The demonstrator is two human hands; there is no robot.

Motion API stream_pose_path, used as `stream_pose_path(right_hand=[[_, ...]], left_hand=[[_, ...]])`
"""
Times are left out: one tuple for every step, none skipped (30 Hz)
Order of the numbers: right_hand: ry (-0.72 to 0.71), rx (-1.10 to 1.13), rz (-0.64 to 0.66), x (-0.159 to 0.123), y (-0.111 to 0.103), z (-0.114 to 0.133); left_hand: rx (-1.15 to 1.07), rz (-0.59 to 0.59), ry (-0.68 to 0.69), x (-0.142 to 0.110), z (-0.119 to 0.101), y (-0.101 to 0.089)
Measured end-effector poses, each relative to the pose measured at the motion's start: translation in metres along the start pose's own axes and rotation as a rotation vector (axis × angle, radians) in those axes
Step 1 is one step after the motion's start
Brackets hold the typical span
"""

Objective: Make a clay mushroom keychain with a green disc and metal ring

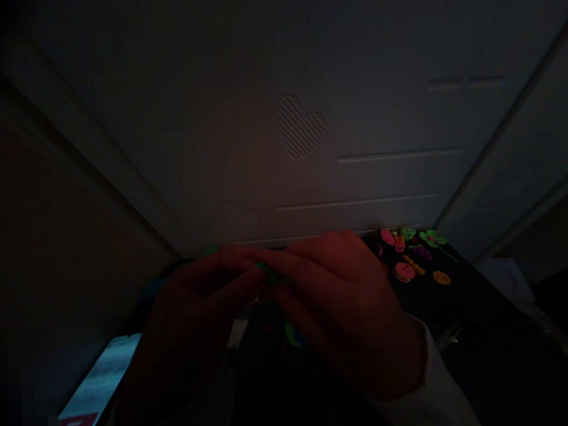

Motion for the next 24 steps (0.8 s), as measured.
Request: stream_pose_path(right_hand=[[0.007, 0.005, 0.006, 0.000, 0.000, 0.000], [0.012, 0.009, 0.010, 0.000, 0.000, -0.001], [0.017, 0.016, 0.013, 0.000, 0.000, -0.001], [0.025, 0.025, 0.018, -0.001, 0.001, -0.001], [0.026, 0.040, 0.021, -0.001, 0.000, -0.001], [0.032, 0.053, 0.023, -0.001, 0.000, -0.002], [0.039, 0.067, 0.022, 0.000, 0.000, -0.002], [0.048, 0.077, 0.022, 0.000, 0.000, -0.003], [0.054, 0.082, 0.019, 0.000, -0.001, -0.003], [0.060, 0.081, 0.018, 0.000, -0.001, -0.003], [0.065, 0.078, 0.013, 0.001, -0.001, -0.004], [0.070, 0.074, 0.008, 0.001, -0.001, -0.004], [0.071, 0.069, 0.008, 0.002, -0.001, -0.004], [0.064, 0.063, 0.006, 0.002, 0.000, -0.003], [0.057, 0.055, 0.004, 0.003, 0.000, -0.003], [0.051, 0.049, 0.001, 0.003, 0.001, -0.002], [0.044, 0.047, -0.008, 0.004, 0.001, -0.001], [0.042, 0.044, -0.013, 0.004, 0.002, -0.001], [0.041, 0.044, -0.025, 0.005, 0.002, -0.001], [0.046, 0.045, -0.037, 0.005, 0.002, -0.001], [0.051, 0.048, -0.046, 0.005, 0.002, -0.002], [0.055, 0.051, -0.054, 0.005, 0.003, -0.002], [0.058, 0.052, -0.060, 0.005, 0.003, -0.003], [0.060, 0.054, -0.062, 0.005, 0.004, -0.003]], left_hand=[[-0.005, -0.002, -0.007, 0.000, 0.001, -0.001], [-0.005, -0.003, -0.018, 0.001, 0.001, -0.001], [-0.005, -0.004, -0.026, 0.001, 0.002, -0.002], [-0.002, -0.003, -0.035, 0.001, 0.003, -0.002], [0.002, 0.000, -0.044, 0.000, 0.003, -0.002], [0.009, 0.004, -0.054, -0.001, 0.004, -0.002], [0.017, 0.007, -0.063, -0.001, 0.005, -0.002], [0.017, 0.008, -0.067, -0.001, 0.005, -0.001], [0.014, 0.009, -0.072, -0.002, 0.005, -0.001], [0.010, 0.012, -0.080, -0.002, 0.006, -0.001], [0.007, 0.016, -0.084, -0.001, 0.006, -0.001], [0.006, 0.020, -0.085, -0.001, 0.006, 0.000], [0.004, 0.019, -0.084, 0.000, 0.006, 0.000], [0.006, 0.019, -0.088, 0.001, 0.006, 0.000], [0.007, 0.018, -0.095, 0.002, 0.007, 0.000], [0.003, 0.016, -0.101, 0.004, 0.008, 0.000], [-0.003, 0.015, -0.107, 0.005, 0.008, 0.000], [-0.009, 0.016, -0.107, 0.006, 0.008, 0.000], [-0.011, 0.019, -0.100, 0.007, 0.008, 0.000], [-0.009, 0.020, -0.095, 0.008, 0.008, 0.000], [-0.006, 0.023, -0.092, 0.009, 0.008, 0.000], [-0.004, 0.026, -0.091, 0.009, 0.008, -0.001], [-0.005, 0.032, -0.097, 0.010, 0.009, -0.001], [-0.004, 0.038, -0.108, 0.010, 0.010, -0.001]])
Point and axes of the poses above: each hand's wrist, its own x-axis towards the middle knuckle, its own y-axis out of the palm, z = x × y, the point moved 10 cm from there along x, towards the middle knuckle, and after that the axes turned 15 degrees about -z, right-handed, at the moved point
